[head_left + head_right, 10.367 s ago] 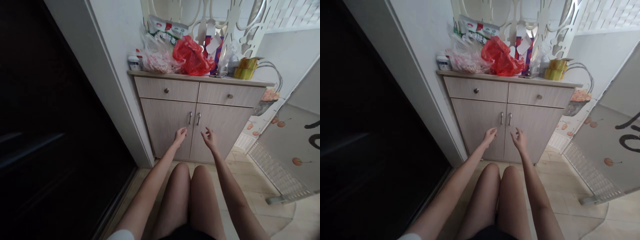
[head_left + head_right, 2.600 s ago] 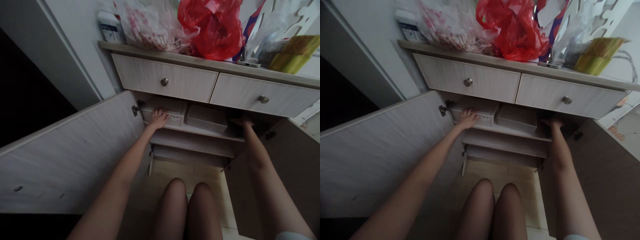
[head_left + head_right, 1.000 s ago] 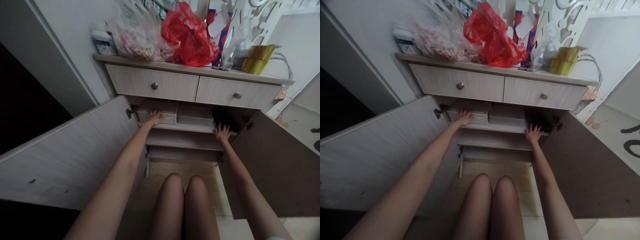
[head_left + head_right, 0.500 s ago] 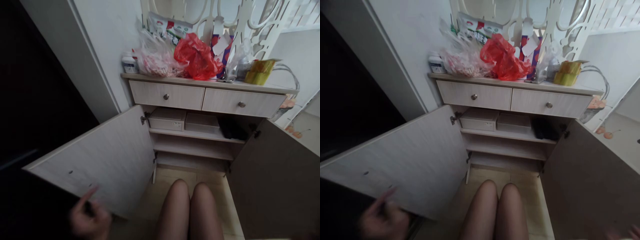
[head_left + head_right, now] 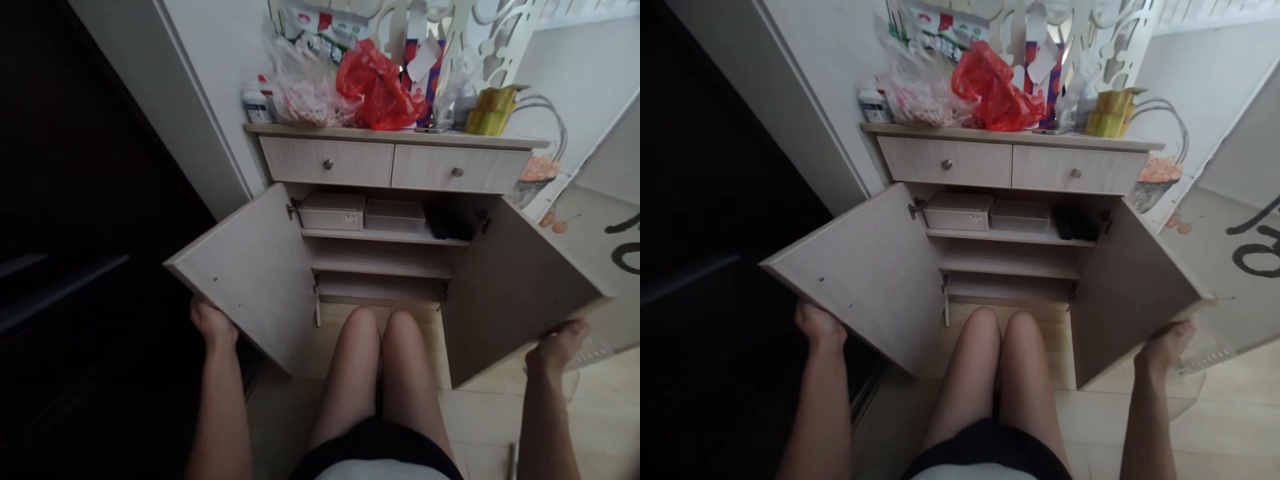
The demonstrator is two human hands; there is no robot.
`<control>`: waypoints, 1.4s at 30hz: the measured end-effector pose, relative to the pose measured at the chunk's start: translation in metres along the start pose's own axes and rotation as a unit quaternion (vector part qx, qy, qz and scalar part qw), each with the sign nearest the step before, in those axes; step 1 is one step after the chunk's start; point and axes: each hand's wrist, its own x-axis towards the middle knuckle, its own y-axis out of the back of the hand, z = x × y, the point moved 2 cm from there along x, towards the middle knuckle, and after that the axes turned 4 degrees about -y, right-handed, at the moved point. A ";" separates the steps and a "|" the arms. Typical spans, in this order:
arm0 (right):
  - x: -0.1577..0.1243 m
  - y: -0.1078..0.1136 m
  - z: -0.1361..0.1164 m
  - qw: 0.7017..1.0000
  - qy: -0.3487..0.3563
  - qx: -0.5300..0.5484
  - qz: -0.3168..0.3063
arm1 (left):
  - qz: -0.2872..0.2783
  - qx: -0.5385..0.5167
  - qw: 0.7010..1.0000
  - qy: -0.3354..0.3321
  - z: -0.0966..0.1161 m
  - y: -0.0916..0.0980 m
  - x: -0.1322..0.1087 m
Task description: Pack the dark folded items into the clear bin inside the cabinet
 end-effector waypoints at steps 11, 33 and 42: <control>-0.053 -0.061 -0.026 0.959 -0.076 0.201 -0.185 | -0.320 0.050 0.939 -0.112 -0.014 -0.065 -0.098; -0.048 -0.333 -0.146 0.927 0.084 -0.045 -0.362 | -0.482 0.340 0.766 -0.253 0.025 -0.309 -0.178; -0.038 -0.366 -0.136 0.933 0.090 -0.026 -0.348 | -0.495 0.337 0.761 -0.249 0.017 -0.332 -0.171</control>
